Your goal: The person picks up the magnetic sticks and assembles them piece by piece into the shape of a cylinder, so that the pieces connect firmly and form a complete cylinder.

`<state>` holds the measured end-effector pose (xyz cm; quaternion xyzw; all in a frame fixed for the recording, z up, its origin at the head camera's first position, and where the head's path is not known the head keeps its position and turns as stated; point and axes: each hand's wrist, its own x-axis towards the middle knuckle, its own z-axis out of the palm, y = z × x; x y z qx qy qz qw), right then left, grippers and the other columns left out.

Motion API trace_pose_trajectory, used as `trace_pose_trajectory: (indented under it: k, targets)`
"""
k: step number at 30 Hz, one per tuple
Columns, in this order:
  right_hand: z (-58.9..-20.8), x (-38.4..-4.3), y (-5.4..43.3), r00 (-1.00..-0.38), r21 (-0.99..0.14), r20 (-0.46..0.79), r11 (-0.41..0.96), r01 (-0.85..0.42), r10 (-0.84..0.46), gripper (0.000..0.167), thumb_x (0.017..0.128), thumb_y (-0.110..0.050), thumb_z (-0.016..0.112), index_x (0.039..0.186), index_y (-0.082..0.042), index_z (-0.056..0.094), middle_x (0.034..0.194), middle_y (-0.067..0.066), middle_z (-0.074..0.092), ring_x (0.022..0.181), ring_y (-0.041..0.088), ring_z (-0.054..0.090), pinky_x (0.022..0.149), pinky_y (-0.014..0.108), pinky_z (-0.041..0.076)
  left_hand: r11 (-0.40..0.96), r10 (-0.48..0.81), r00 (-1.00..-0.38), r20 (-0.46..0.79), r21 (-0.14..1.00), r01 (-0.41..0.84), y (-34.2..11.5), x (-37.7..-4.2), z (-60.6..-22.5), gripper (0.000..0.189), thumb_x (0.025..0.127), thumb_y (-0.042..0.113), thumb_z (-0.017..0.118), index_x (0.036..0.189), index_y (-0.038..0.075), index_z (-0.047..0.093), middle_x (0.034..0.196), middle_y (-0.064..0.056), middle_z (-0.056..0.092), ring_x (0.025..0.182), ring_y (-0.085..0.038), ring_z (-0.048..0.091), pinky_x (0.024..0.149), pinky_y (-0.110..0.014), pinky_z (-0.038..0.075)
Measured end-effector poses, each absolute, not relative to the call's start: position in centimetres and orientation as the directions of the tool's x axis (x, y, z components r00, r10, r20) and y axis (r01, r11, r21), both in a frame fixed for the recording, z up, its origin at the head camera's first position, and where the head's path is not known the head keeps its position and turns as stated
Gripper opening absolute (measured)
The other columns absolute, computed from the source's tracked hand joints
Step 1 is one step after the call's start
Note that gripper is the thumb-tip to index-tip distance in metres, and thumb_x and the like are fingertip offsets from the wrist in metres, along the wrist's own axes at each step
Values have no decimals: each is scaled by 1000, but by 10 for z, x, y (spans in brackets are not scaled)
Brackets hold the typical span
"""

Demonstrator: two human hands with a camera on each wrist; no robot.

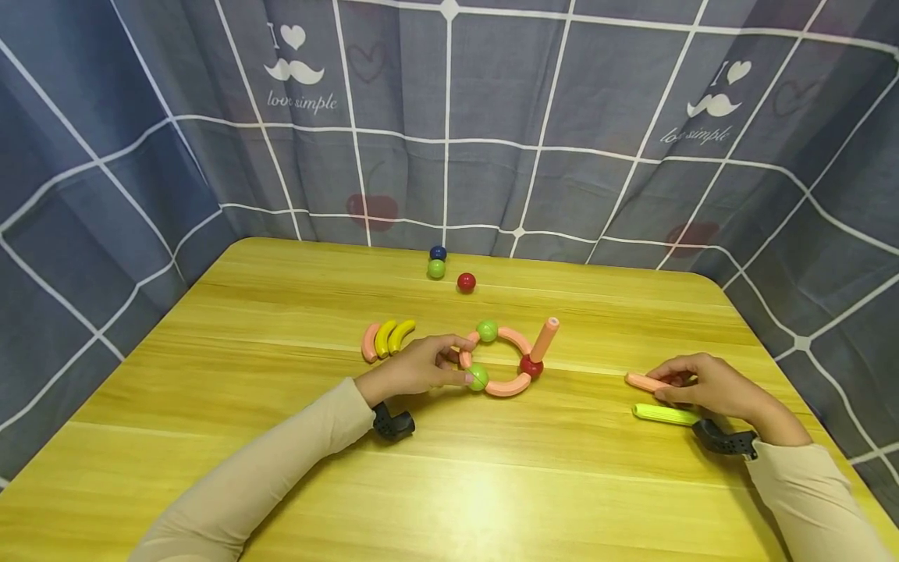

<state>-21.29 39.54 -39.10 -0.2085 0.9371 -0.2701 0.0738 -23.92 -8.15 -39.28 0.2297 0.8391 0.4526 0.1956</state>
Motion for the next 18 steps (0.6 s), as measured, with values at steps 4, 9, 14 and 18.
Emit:
trace_pose_trajectory:
  k: [4,9,14,18]
  targets:
    - [-392,-214,395,-899,-537,-9,760,-365,-438,19,90,-1,85,108,3,81,97,-2,74,79,0,56,68,23,50,513,590,-796,-135,824,241,-82,-237,-388,56,103,24,78,151,1,60,123,-13,70,93,-15,63,71,-25,51]
    - [-394,-215,395,-893,-538,19,748,-389,-451,18,89,0,86,106,3,81,97,-3,75,80,-1,57,68,23,51,571,609,-776,-166,770,284,-85,-239,-376,56,106,29,75,155,9,57,114,-6,71,89,-14,63,73,-26,52]
    - [-395,-216,396,-888,-553,15,736,-390,-460,17,90,2,84,107,4,80,97,-5,74,79,-1,56,66,23,50,577,571,-808,-145,771,269,-83,-253,-365,56,109,29,68,158,9,50,122,-15,64,90,-23,63,76,-32,52]
    - [-396,-216,397,-880,-577,17,715,-396,-474,17,92,3,82,108,6,79,96,-6,72,77,1,55,64,22,48,616,563,-814,-144,730,297,-70,-270,-363,60,110,26,65,163,6,44,154,-22,53,128,-36,64,106,-46,54]
